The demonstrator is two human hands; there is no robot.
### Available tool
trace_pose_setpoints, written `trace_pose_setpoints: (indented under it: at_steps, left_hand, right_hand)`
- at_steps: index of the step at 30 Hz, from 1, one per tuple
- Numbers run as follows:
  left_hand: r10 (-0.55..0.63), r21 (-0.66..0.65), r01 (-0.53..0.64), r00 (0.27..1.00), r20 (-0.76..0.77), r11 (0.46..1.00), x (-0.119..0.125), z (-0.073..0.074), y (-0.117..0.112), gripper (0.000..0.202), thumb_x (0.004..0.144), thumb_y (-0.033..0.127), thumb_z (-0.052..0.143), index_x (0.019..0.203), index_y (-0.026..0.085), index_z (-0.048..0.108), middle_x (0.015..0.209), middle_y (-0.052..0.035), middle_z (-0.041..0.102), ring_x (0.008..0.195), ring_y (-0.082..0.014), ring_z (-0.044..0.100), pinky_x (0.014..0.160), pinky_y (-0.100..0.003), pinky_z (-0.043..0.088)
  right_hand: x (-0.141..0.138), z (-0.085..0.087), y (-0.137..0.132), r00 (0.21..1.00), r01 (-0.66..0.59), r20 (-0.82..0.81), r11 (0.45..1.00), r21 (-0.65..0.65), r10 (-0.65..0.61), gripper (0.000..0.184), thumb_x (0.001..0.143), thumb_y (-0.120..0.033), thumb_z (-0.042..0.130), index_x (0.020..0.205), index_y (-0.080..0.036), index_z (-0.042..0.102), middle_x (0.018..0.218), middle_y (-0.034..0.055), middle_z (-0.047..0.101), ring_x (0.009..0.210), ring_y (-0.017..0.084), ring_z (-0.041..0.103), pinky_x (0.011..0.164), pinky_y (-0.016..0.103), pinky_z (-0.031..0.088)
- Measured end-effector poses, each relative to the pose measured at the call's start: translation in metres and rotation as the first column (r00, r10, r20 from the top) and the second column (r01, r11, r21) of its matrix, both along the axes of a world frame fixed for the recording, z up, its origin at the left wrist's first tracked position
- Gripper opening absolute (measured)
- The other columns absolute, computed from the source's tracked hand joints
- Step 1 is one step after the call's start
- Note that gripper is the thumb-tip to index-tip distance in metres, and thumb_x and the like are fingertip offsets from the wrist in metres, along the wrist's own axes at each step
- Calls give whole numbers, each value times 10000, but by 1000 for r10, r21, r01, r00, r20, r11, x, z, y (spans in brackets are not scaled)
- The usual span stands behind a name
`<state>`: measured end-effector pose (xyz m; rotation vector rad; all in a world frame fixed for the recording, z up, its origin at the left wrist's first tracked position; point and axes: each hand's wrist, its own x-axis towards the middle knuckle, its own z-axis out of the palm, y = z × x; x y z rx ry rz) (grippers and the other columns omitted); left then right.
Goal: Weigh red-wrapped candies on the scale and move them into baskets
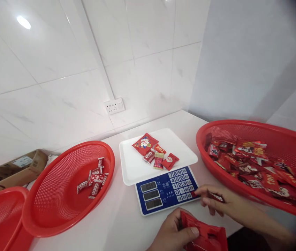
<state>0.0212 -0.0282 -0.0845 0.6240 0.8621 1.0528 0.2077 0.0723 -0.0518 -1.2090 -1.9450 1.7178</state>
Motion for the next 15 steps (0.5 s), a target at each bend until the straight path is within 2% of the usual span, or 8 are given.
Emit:
trace_pose_setpoints:
  at_steps: [2, 5, 10, 15]
  left_hand:
    - [-20, -1, 20, 1000, -21, 1000, 0, -2, -1, 449, 525, 418, 803, 783, 142, 562, 671, 6, 561, 563, -86, 459, 585, -232, 312]
    - [-42, -6, 42, 998, -39, 999, 1, -6, 0, 472, 514, 444, 802, 784, 144, 558, 680, 1, 568, 572, -93, 474, 595, -239, 321]
    - [18, -19, -18, 1000, -23, 1000, 1, -10, 3, 450, 506, 412, 816, 750, 137, 557, 681, -11, 575, 590, -104, 484, 619, -248, 326]
    - [69, -11, -69, 997, 37, 998, 0, -10, 6, 428, 507, 377, 821, 748, 126, 571, 699, -20, 581, 613, -117, 504, 633, -246, 330]
  right_hand:
    - [4, -18, -9, 997, -14, -75, 984, -177, 1, 360, 756, -529, 572, 936, -218, 587, 672, -9, 532, 545, 128, 501, 479, 237, 336]
    - [1, -30, -22, 972, -88, -237, 930, -356, 1, 389, 723, -566, 600, 873, -209, 559, 609, -44, 461, 515, 96, 404, 494, 225, 297]
    - [-13, -33, -28, 915, -130, -399, 892, -433, -60, 426, 656, -589, 654, 746, -186, 552, 617, -37, 470, 527, 90, 391, 504, 214, 274]
    - [-21, -39, -22, 890, -166, -450, 869, -465, -71, 494, 590, -610, 692, 806, -177, 596, 709, -5, 560, 578, 108, 485, 544, 210, 339]
